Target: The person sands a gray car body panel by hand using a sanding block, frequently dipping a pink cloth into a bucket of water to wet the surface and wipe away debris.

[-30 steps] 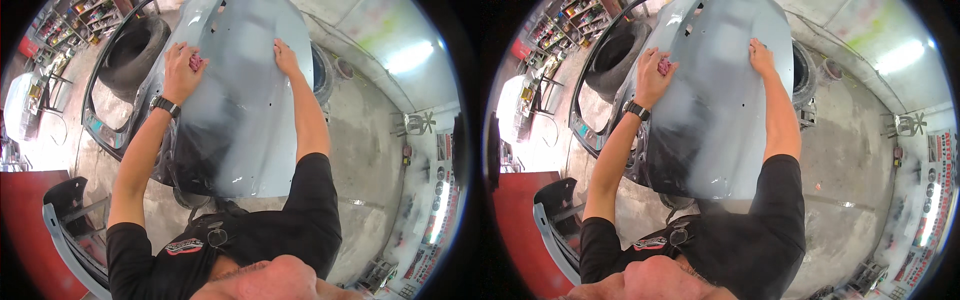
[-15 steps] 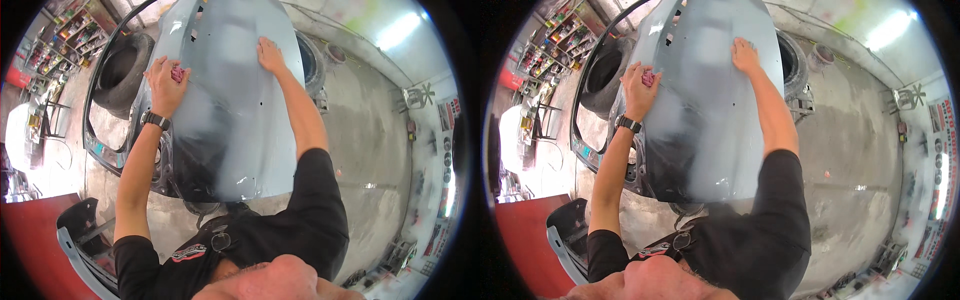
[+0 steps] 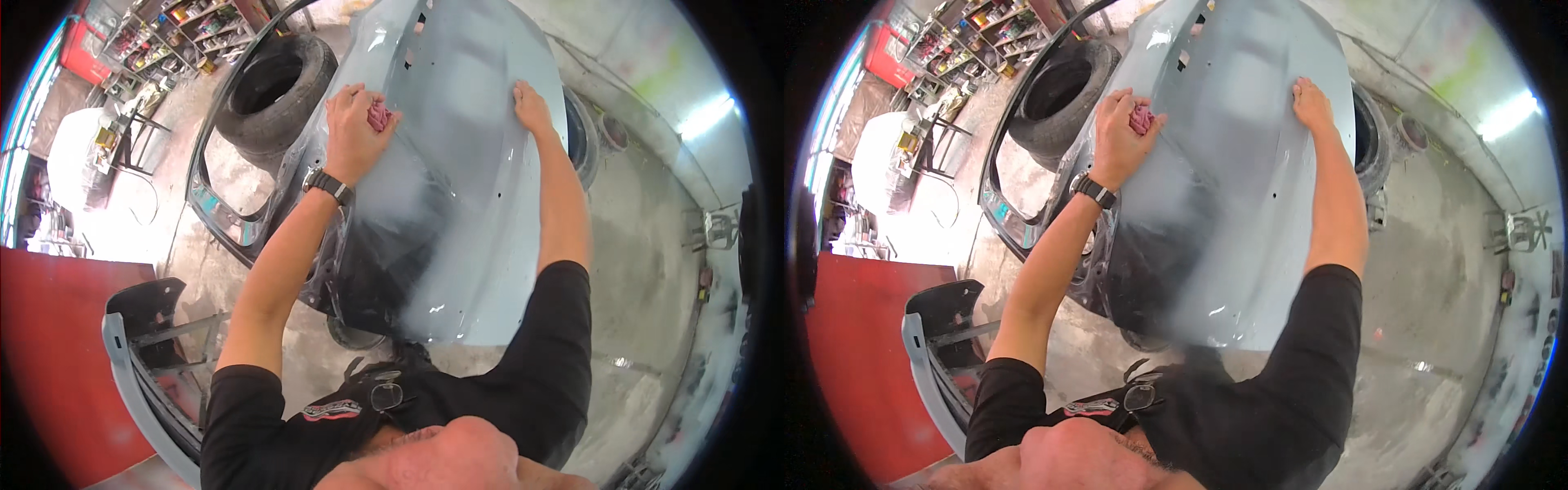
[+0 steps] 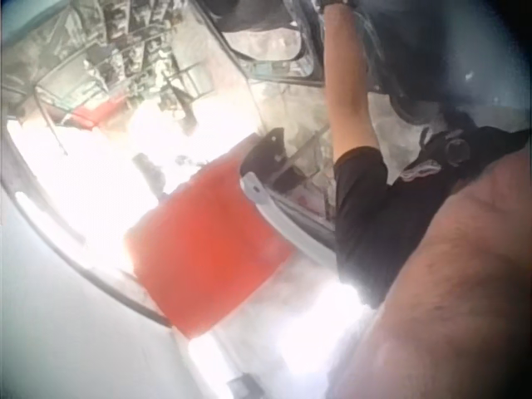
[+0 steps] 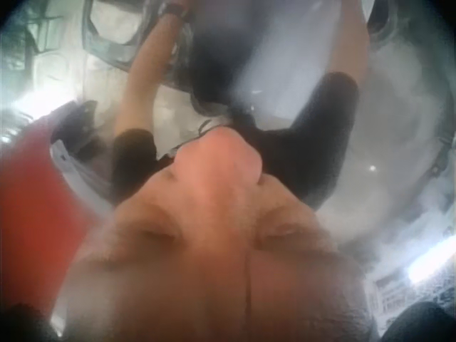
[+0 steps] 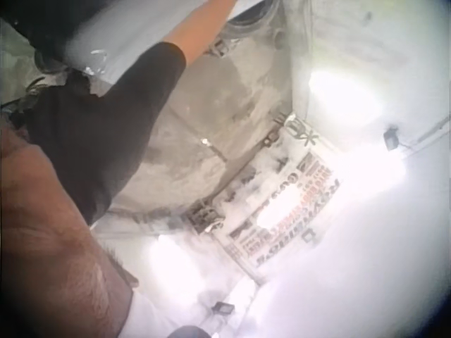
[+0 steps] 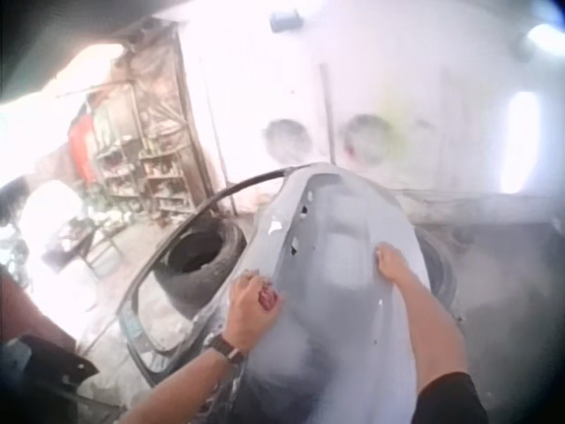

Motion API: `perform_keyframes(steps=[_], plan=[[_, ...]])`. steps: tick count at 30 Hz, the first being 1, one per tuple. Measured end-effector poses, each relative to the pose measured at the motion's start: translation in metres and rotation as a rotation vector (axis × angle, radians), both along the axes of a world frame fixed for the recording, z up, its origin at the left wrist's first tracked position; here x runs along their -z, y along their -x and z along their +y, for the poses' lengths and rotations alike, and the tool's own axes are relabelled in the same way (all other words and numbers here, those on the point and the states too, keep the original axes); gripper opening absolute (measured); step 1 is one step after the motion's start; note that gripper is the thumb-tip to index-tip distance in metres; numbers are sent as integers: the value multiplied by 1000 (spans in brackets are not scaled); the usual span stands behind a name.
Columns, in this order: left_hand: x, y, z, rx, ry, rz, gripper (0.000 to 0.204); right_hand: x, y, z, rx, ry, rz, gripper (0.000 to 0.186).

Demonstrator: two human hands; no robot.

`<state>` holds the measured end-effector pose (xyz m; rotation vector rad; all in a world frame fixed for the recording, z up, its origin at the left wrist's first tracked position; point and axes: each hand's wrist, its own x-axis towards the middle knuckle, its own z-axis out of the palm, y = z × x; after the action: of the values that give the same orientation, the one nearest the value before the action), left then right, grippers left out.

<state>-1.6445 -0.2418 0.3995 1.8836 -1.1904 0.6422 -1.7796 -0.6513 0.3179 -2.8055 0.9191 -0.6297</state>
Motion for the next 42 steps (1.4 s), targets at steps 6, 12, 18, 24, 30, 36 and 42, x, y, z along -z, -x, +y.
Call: perform_keyframes(steps=[6, 12, 18, 24, 30, 36, 42], plan=[[17, -7, 28, -91, -6, 56, 38, 27, 20, 76, -366, -163, -215, 45], [14, -3, 3, -36, -50, 45, 38, 15, -8, 21, -171, -88, -215, 46], [13, -1, 24, -89, -39, -8, 38, 38, -2, 43, -307, -158, -281, 49], [19, -11, 6, -27, -38, 18, 38, 31, -12, 25, -45, -185, -91, 56], [26, -16, 23, -57, -49, -12, 37, 50, 126, 233, -92, -169, -52, 60], [25, -17, 17, -50, -16, -65, 37, 87, 316, 465, -140, -335, 51, 77], [19, -5, 15, -113, -45, -40, 41, 62, 229, 319, 46, -128, -81, 73]])
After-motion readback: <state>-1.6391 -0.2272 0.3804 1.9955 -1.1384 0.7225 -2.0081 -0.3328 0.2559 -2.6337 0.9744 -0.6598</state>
